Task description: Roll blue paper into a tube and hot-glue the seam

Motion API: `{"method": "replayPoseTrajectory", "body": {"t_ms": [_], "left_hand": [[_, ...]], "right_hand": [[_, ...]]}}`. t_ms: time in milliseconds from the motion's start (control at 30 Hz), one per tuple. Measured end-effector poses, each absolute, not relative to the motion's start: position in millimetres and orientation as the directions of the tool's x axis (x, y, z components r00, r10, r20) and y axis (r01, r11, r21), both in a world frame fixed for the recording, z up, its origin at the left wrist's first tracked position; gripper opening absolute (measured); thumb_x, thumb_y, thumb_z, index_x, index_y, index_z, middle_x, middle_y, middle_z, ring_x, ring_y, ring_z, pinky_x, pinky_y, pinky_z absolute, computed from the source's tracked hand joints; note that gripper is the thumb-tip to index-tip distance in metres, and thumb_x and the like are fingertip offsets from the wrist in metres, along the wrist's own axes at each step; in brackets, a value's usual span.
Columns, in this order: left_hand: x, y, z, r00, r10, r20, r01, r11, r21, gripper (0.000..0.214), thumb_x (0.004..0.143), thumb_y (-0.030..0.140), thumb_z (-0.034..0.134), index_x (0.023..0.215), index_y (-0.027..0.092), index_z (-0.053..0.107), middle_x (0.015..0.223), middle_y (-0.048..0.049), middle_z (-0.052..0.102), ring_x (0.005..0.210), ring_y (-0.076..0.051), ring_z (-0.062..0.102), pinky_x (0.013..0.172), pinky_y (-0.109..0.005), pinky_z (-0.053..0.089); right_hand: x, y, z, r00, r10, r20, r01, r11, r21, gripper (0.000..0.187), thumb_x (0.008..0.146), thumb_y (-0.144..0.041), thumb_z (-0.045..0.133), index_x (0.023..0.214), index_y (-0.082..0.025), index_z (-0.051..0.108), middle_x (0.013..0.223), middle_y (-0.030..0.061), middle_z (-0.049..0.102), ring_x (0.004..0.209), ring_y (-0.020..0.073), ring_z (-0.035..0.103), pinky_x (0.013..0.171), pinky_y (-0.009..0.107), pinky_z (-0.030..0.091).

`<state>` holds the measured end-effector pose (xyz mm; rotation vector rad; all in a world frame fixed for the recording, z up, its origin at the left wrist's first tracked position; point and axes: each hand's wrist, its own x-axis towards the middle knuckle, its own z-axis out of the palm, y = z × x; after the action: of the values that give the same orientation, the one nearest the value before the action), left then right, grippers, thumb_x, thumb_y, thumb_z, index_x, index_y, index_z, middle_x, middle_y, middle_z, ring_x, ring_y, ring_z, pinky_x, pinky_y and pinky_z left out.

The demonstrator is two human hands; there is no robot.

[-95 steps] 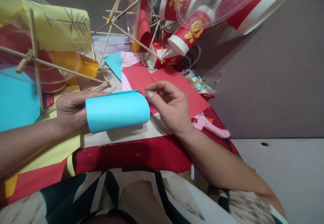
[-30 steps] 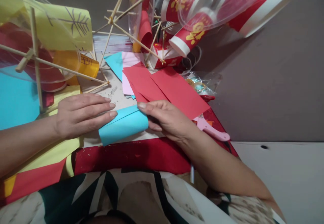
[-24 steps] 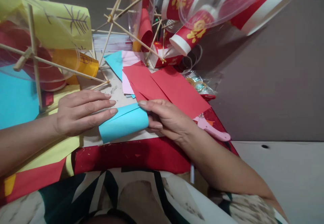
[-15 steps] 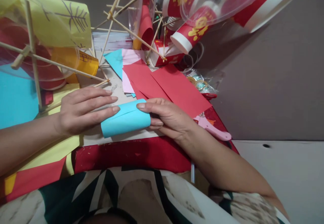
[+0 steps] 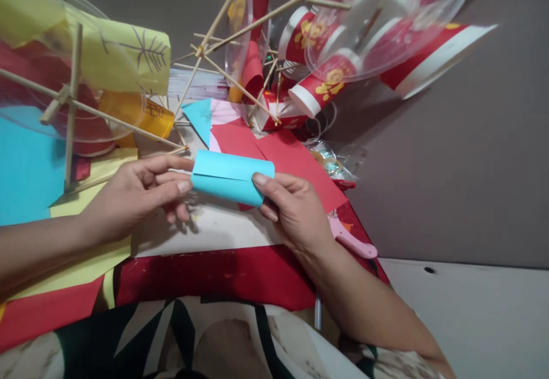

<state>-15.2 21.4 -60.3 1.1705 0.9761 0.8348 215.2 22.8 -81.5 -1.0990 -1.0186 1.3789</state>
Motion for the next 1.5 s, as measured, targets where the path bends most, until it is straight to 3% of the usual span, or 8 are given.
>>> {"method": "replayPoseTrajectory", "body": {"t_ms": [100,333,467,700,867,1200,1500], "left_hand": [[-14.8,24.9,-61.4,0.388,0.887,-0.251,-0.039,0.288,0.957,0.031,0.087,0.020,0.067,0.116,0.009,0.061,0.057,-0.0010,0.070,0.051,-0.011,0.068,0.046,-0.014,0.051],[-11.3,25.5,-63.7,0.335,0.898,-0.285,-0.098,0.334,0.937,0.003,0.089,0.011,0.061,0.092,0.012,0.062,0.056,-0.0041,0.072,0.050,-0.012,0.069,0.050,-0.016,0.055],[-8.7,24.5,-65.2,0.299,0.909,-0.290,-0.144,0.344,0.928,0.008,0.089,0.007,0.059,0.087,0.015,0.059,0.055,-0.0018,0.071,0.052,-0.013,0.070,0.049,-0.016,0.056],[-10.7,23.4,-70.6,0.298,0.905,-0.304,-0.150,0.359,0.921,0.008,0.089,0.010,0.059,0.083,0.016,0.058,0.058,-0.0028,0.072,0.060,-0.016,0.073,0.051,-0.019,0.057],[-10.7,23.7,-72.7,0.294,0.903,-0.313,-0.130,0.362,0.923,0.007,0.088,0.012,0.061,0.082,0.016,0.061,0.059,-0.0035,0.072,0.062,-0.016,0.074,0.053,-0.020,0.057],[-9.4,23.2,-72.0,0.283,0.893,-0.351,-0.169,0.407,0.898,0.007,0.087,0.011,0.063,0.083,0.016,0.060,0.060,-0.0024,0.072,0.062,-0.016,0.074,0.055,-0.019,0.058],[-10.2,25.4,-69.2,0.298,0.892,-0.340,-0.176,0.401,0.899,0.009,0.085,0.010,0.065,0.079,0.016,0.060,0.059,-0.0013,0.070,0.060,-0.016,0.073,0.054,-0.019,0.057]], "right_hand": [[212.9,21.4,-85.1,0.002,0.998,-0.069,-0.194,-0.067,-0.979,0.044,0.068,-0.034,0.087,0.045,-0.016,0.054,0.046,-0.0079,0.030,0.039,0.0022,0.029,0.037,0.020,0.015],[213.9,14.4,-91.1,0.054,0.998,-0.040,-0.062,-0.037,-0.997,0.045,0.074,-0.038,0.083,0.048,-0.017,0.053,0.047,-0.0067,0.035,0.044,0.0046,0.035,0.039,0.019,0.026],[210.0,13.3,-92.3,0.079,0.996,-0.037,-0.057,-0.032,-0.998,0.048,0.072,-0.041,0.084,0.049,-0.017,0.049,0.049,-0.0065,0.035,0.046,0.0054,0.035,0.039,0.018,0.029],[202.7,15.9,-91.1,0.066,0.998,-0.019,-0.135,-0.010,-0.991,0.045,0.073,-0.040,0.081,0.053,-0.018,0.048,0.052,-0.0071,0.028,0.045,0.0055,0.028,0.036,0.019,0.021],[201.3,11.8,-93.7,0.090,0.996,-0.017,-0.040,-0.014,-0.999,0.048,0.080,-0.038,0.077,0.052,-0.018,0.043,0.051,-0.0059,0.029,0.047,0.0071,0.029,0.040,0.021,0.024],[210.9,9.1,-103.1,0.108,0.994,0.023,0.135,0.008,-0.991,0.040,0.084,-0.043,0.072,0.055,-0.022,0.052,0.057,-0.0021,0.032,0.055,0.0129,0.030,0.048,0.028,0.026],[207.5,9.0,-101.7,0.083,0.996,0.045,0.124,0.035,-0.992,0.038,0.082,-0.044,0.073,0.056,-0.023,0.056,0.054,-0.0029,0.035,0.051,0.0119,0.030,0.048,0.029,0.029]]}}
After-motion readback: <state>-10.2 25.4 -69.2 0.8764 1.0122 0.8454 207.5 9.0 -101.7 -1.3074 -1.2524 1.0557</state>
